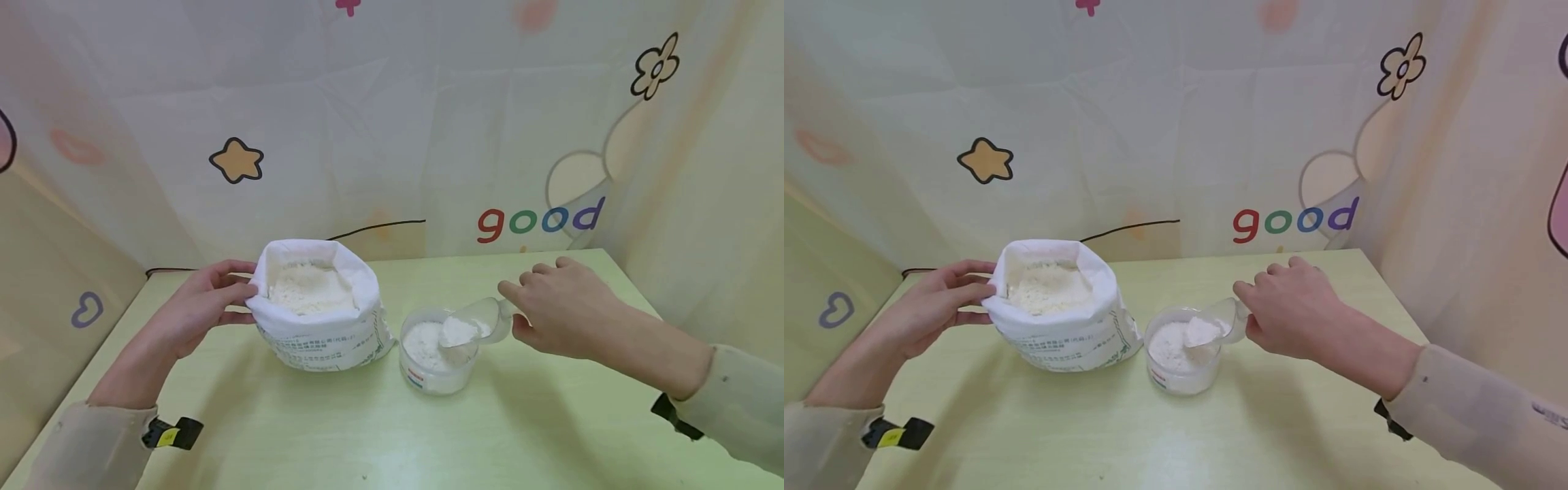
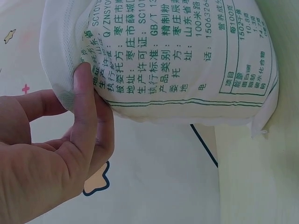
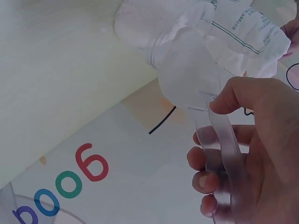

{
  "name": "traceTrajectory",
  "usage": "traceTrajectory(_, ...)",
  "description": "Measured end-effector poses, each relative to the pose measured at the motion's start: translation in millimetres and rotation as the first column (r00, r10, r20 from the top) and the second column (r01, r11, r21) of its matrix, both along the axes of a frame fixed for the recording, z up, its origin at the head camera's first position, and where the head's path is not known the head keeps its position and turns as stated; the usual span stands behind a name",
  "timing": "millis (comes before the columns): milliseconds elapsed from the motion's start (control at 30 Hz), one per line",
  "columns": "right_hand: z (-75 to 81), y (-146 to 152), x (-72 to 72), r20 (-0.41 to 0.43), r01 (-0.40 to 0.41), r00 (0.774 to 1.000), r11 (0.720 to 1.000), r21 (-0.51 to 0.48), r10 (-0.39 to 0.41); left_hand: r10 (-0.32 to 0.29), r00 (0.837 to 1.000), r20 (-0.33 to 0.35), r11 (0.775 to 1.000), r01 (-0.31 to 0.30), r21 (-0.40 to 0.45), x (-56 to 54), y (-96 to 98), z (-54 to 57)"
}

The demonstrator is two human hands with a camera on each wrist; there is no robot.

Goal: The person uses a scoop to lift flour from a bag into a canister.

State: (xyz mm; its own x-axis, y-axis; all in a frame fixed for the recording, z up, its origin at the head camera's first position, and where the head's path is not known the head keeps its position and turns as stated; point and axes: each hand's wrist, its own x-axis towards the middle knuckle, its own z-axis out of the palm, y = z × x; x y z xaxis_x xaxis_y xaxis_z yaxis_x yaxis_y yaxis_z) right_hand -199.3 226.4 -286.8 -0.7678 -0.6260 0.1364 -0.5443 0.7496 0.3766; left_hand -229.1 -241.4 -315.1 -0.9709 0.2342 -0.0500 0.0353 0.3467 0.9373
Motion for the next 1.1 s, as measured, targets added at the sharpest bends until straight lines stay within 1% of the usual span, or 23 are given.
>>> traceTrajectory(267,-1.6,-1,-1.9,-0.01,-0.025,1.0,0.999,-0.021,0.025,0.004,1.0,0.0,1.0,-0.004,-0.004,0.2,0.4,-1.4)
traceTrajectory(467,-7.5,2,-3.3,-0.003,-0.034,0.999,0.999,-0.036,0.034,-0.001,1.0,-0.001,1.0,0.001,0.0,0.1,0.7,-1.4)
traceTrajectory(567,-10.5,4,-3.8,-0.008,-0.053,0.999,0.998,-0.036,0.053,-0.001,1.0,0.003,1.0,0.001,0.001,0.1,0.8,-1.5)
traceTrajectory(700,-14.0,6,-3.8,-0.045,-0.098,0.994,0.995,-0.028,0.097,-0.003,1.0,0.004,1.0,0.003,-0.003,-0.2,0.7,-1.0)
traceTrajectory(800,-13.0,6,-4.2,-0.076,-0.122,0.99,0.992,-0.023,0.12,-0.003,1.0,0.003,1.0,0.003,-0.003,0.1,0.0,-1.5)
traceTrajectory(867,-10.5,5,-4.4,-0.083,-0.13,0.988,0.991,-0.017,0.128,-0.003,1.0,0.001,1.0,0.003,-0.002,0.3,0.0,-1.6)
traceTrajectory(1100,-2.6,2,-4.2,-0.078,-0.113,0.991,0.994,-0.01,0.112,0.002,1.0,0.004,1.0,-0.002,-0.002,1.1,0.0,-0.9)
